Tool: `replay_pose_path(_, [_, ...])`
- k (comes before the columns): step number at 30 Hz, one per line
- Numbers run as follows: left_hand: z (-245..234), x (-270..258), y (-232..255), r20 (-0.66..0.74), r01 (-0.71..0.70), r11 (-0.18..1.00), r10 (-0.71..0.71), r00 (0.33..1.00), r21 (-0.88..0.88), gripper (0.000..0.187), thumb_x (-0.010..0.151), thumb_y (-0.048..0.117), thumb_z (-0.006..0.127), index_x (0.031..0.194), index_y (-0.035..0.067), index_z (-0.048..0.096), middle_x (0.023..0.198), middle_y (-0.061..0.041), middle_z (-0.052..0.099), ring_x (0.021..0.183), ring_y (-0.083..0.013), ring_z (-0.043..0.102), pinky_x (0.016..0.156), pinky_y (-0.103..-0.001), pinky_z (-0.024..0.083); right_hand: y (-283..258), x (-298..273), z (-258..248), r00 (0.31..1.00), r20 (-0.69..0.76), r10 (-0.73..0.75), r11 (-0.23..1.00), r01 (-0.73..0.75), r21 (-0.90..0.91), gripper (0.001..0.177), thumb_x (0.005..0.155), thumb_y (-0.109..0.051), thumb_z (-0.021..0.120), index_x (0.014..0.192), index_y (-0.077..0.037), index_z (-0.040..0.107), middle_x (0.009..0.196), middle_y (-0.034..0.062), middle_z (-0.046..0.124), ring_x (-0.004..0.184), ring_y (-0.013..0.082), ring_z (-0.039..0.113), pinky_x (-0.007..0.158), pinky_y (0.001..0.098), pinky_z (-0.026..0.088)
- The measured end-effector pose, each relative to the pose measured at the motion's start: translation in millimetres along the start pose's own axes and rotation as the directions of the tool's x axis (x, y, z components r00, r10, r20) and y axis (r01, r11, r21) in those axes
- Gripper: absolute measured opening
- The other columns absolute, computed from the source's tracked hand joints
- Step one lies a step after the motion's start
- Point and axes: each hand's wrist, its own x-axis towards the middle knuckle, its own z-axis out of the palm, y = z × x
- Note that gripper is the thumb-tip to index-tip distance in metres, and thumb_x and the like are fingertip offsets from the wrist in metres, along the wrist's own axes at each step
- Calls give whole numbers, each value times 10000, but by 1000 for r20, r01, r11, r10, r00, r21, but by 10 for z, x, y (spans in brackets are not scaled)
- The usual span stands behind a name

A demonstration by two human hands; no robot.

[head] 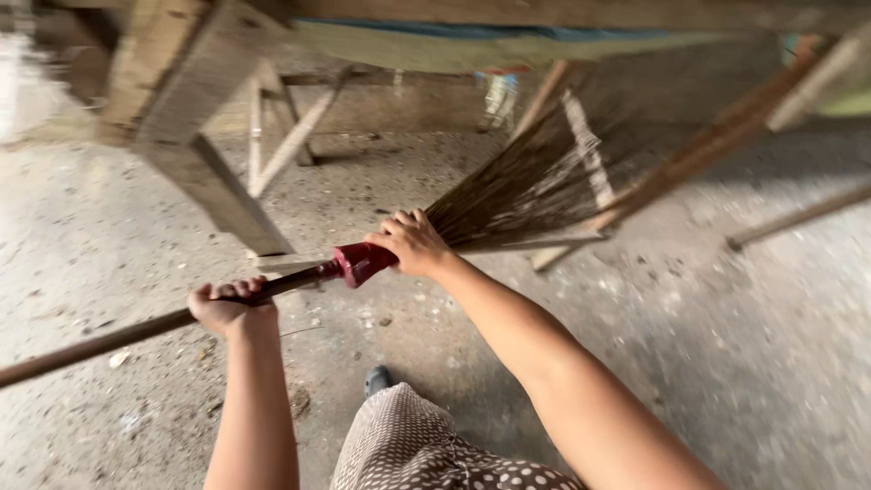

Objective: The person sweeps a concrete floor with a traditional straw broom, moving around a parked scooter and under a wooden table. The person gathers visible debris into piles while sweeping different sections of the floor.

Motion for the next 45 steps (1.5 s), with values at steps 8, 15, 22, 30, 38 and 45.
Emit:
replay_pose_path(8, [150, 166, -671, 187, -63, 997, 68, 980, -32, 327, 906, 208, 450, 589, 151, 388, 477, -48, 443, 441, -205, 452, 631, -398, 524, 426, 441, 491, 986, -135, 99, 993, -106, -46, 514, 790, -13, 768, 1226, -257, 650, 1218, 9, 694, 1180, 251, 594, 1046, 504, 393])
replay_pose_path(15, [511, 170, -1655, 415, -399, 899, 298, 860, 181, 209, 885, 26, 542, 683, 75, 518, 620, -36, 521, 566, -108, 484, 584, -279, 430, 248, 356, -183, 940, -32, 339, 764, -256, 593, 757, 743, 102, 559, 1468, -97, 473, 1456, 162, 546, 1389, 336, 469, 1177, 492, 321])
replay_pose_path(22, [638, -187, -2643, 632, -519, 691, 116, 766, 503, 118, 752, -58, 619, 833, 22, 649, 772, 0, 594, 712, -100, 537, 624, -287, 470, -232, 37, -2077, 883, -458, 101, 440, 373, 817, 503, 997, -482, 691, 1359, -163, 550, 1391, 76, 574, 1403, 215, 535, 1252, 428, 403])
replay_pose_path(30, [779, -474, -3658, 906, -824, 394, -60, 420, 408, 88, 815, 54, 699, 798, 13, 623, 725, -95, 613, 698, -168, 577, 677, -326, 477, 258, -430, -2889, 877, -458, 147, 318, 397, 861, 412, 937, -468, 780, 888, -93, 617, 808, 2, 640, 708, 112, 621, 626, 248, 486])
replay_pose_path(38, [1072, -454, -4745, 750, -907, 188, -637, 179, 376, 101, 823, 132, 691, 817, 32, 677, 727, -105, 647, 682, -185, 629, 631, -323, 503, 1201, -747, -2262, 880, -423, 215, 782, 103, 614, 317, 967, -248, 764, 726, -96, 624, 722, 2, 653, 643, 123, 585, 580, 291, 453])
replay_pose_path(45, [1062, -184, -5009, 477, -929, -86, -839, 262, 360, 137, 835, 173, 679, 835, 46, 731, 723, -106, 683, 661, -192, 678, 571, -308, 531, 2156, -1186, -1328, 856, -202, 476, 620, -165, 767, 219, 928, -225, 728, 767, -79, 698, 756, 65, 714, 647, 151, 652, 596, 275, 560])
